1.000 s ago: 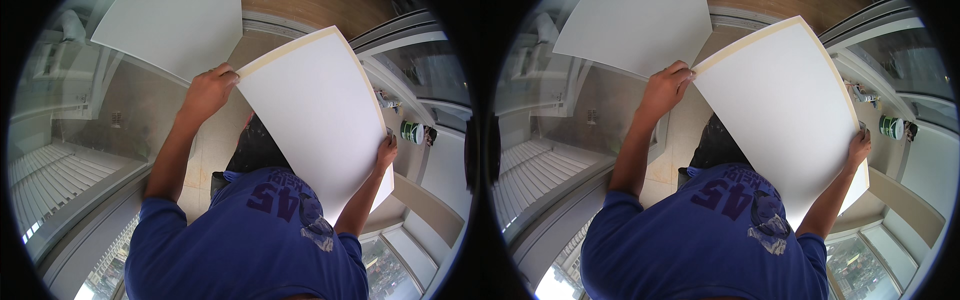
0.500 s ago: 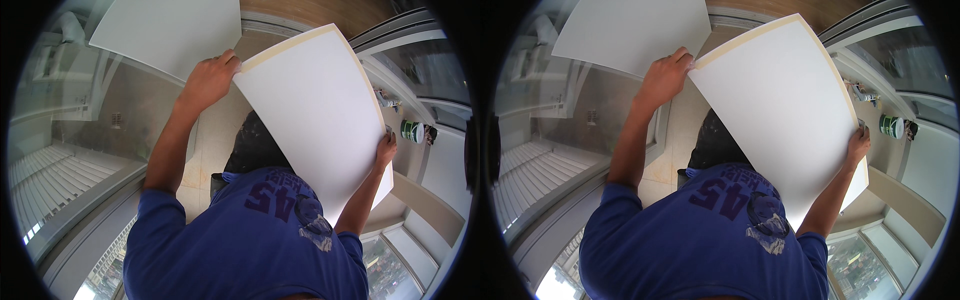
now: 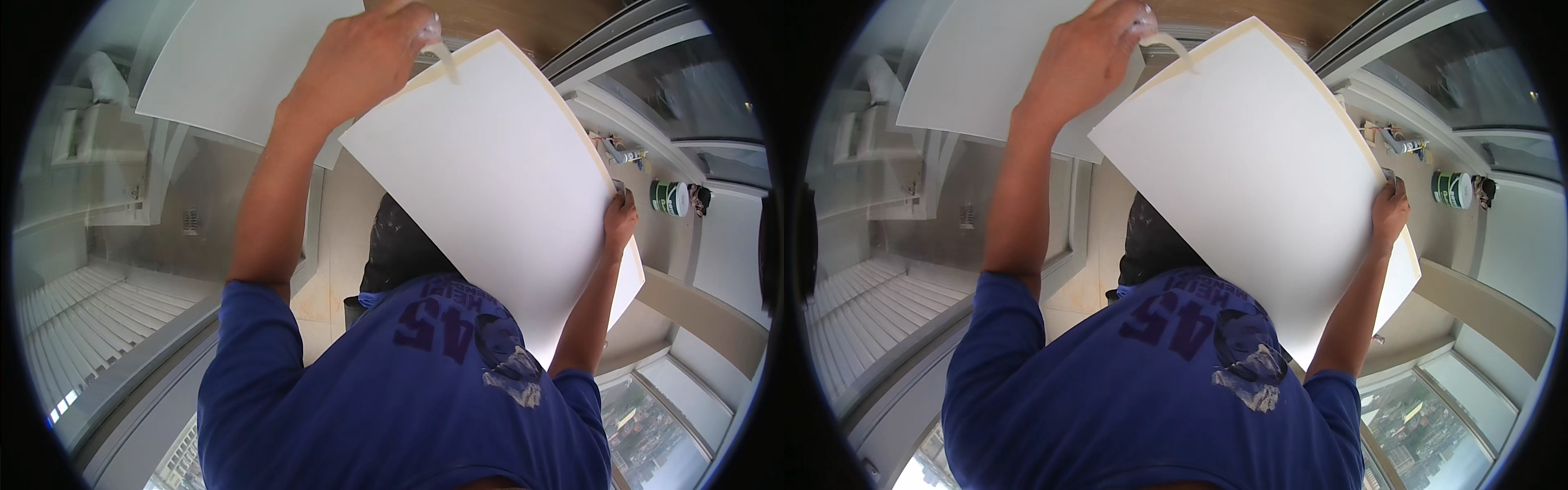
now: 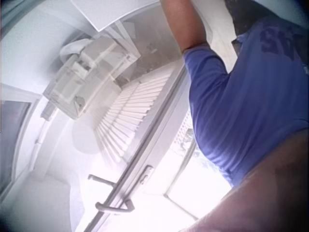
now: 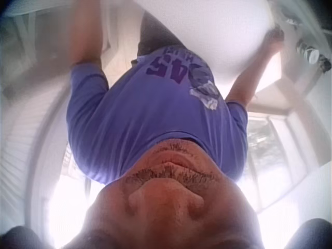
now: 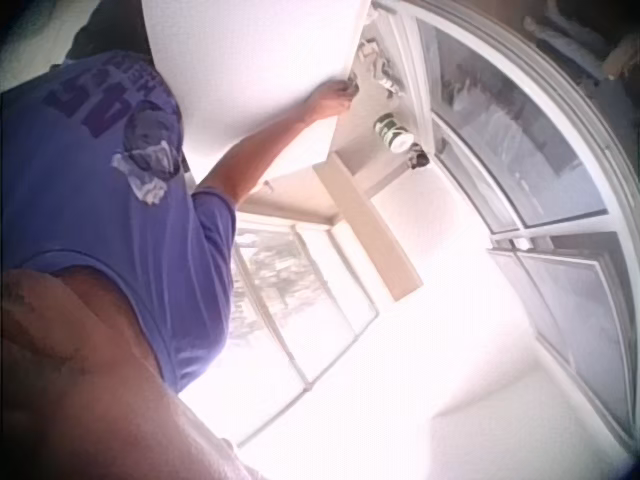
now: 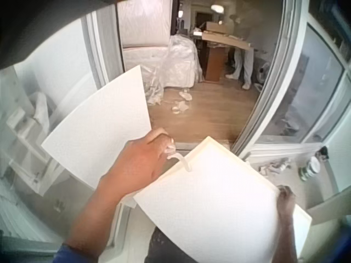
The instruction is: The person uses sandpaper to smooth the edges of white wooden panels and peels off masking tape from the corners.
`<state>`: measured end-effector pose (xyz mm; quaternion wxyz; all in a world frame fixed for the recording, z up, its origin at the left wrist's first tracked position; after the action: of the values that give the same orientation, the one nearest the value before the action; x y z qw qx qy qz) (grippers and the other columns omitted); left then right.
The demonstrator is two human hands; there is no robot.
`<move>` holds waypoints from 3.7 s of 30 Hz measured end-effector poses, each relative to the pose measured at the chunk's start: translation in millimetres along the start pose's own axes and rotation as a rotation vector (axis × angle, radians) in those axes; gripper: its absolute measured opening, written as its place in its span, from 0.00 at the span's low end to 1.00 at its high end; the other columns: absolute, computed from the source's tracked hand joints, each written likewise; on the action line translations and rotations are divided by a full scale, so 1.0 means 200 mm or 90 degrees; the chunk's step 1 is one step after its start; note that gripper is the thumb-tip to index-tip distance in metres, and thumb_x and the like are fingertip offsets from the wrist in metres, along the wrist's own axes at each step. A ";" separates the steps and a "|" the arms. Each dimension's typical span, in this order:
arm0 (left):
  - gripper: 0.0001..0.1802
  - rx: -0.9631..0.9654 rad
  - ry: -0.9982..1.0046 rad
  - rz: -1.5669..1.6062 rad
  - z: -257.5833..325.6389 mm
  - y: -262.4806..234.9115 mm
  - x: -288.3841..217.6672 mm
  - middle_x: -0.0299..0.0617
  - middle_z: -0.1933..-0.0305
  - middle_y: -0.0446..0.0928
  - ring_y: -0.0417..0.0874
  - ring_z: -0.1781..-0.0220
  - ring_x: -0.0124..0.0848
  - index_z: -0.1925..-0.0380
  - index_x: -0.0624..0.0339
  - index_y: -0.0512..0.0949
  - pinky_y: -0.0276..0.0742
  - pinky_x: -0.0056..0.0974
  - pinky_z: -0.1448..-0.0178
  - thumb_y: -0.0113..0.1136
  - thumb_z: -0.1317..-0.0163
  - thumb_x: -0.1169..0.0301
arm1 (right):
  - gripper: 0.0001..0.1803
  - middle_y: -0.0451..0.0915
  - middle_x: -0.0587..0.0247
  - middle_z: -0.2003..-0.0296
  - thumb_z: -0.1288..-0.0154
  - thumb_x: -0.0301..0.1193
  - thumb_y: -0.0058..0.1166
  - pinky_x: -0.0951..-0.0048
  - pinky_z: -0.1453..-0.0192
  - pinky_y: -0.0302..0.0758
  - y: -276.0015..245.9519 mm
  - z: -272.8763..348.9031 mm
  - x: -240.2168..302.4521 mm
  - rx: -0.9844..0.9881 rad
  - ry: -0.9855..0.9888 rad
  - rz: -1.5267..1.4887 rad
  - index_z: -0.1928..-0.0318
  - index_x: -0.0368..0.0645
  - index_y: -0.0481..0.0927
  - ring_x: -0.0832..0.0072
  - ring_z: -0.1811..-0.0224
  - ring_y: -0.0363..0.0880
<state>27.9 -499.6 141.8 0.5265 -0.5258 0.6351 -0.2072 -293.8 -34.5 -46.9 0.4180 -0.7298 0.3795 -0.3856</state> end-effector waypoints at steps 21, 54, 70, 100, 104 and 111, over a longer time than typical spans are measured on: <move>0.10 -0.190 -0.322 0.251 0.79 0.03 0.33 0.40 0.59 0.86 0.81 0.65 0.26 0.49 0.64 0.84 0.80 0.36 0.59 0.63 0.25 0.72 | 0.20 0.86 0.35 0.48 0.21 0.38 0.47 0.45 0.40 0.79 -0.01 0.04 -0.13 0.033 0.046 0.003 0.40 0.40 0.84 0.34 0.45 0.83; 0.04 -0.038 -0.018 -0.075 0.24 0.15 0.19 0.38 0.60 0.82 0.86 0.64 0.45 0.62 0.58 0.86 0.82 0.46 0.61 0.66 0.30 0.72 | 0.19 0.86 0.36 0.48 0.21 0.37 0.48 0.44 0.41 0.80 -0.03 0.05 -0.04 -0.005 0.016 -0.004 0.40 0.41 0.83 0.35 0.45 0.84; 0.07 -0.187 0.067 -0.055 -0.19 0.03 0.03 0.40 0.59 0.84 0.87 0.61 0.46 0.55 0.56 0.86 0.83 0.50 0.56 0.65 0.29 0.70 | 0.19 0.87 0.36 0.52 0.21 0.37 0.46 0.43 0.41 0.80 -0.08 0.05 0.08 -0.006 0.028 -0.042 0.41 0.43 0.83 0.35 0.47 0.84; 0.14 0.138 0.054 -0.072 -0.21 0.46 0.14 0.42 0.50 0.83 0.87 0.51 0.46 0.48 0.53 0.88 0.85 0.48 0.48 0.67 0.33 0.73 | 0.15 0.87 0.34 0.57 0.25 0.31 0.49 0.44 0.44 0.81 -0.13 0.09 0.08 0.001 0.082 -0.048 0.45 0.40 0.84 0.37 0.52 0.86; 0.13 0.221 0.067 -0.128 -0.13 0.56 0.19 0.42 0.50 0.83 0.87 0.50 0.46 0.49 0.55 0.88 0.84 0.48 0.46 0.68 0.33 0.73 | 0.15 0.87 0.35 0.56 0.25 0.31 0.49 0.44 0.44 0.82 -0.13 0.09 0.08 -0.006 0.073 -0.056 0.45 0.40 0.84 0.37 0.52 0.86; 0.06 0.233 0.101 -0.212 -0.15 0.67 0.25 0.45 0.54 0.83 0.88 0.51 0.46 0.61 0.60 0.87 0.84 0.51 0.48 0.63 0.35 0.77 | 0.15 0.87 0.37 0.56 0.24 0.31 0.48 0.45 0.45 0.82 -0.14 0.09 0.08 -0.008 0.070 -0.069 0.45 0.42 0.83 0.38 0.52 0.86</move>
<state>-53.2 -504.5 21.1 0.5200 -0.5010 0.5310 -0.4434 -265.0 -33.8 -24.3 0.3705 -0.7293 0.3643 -0.4450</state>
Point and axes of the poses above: each hand's wrist, its own z-axis away from the middle knuckle, its own y-axis out of the palm, x = y × z, the point moved 7 cm from there along -z, towards the middle knuckle
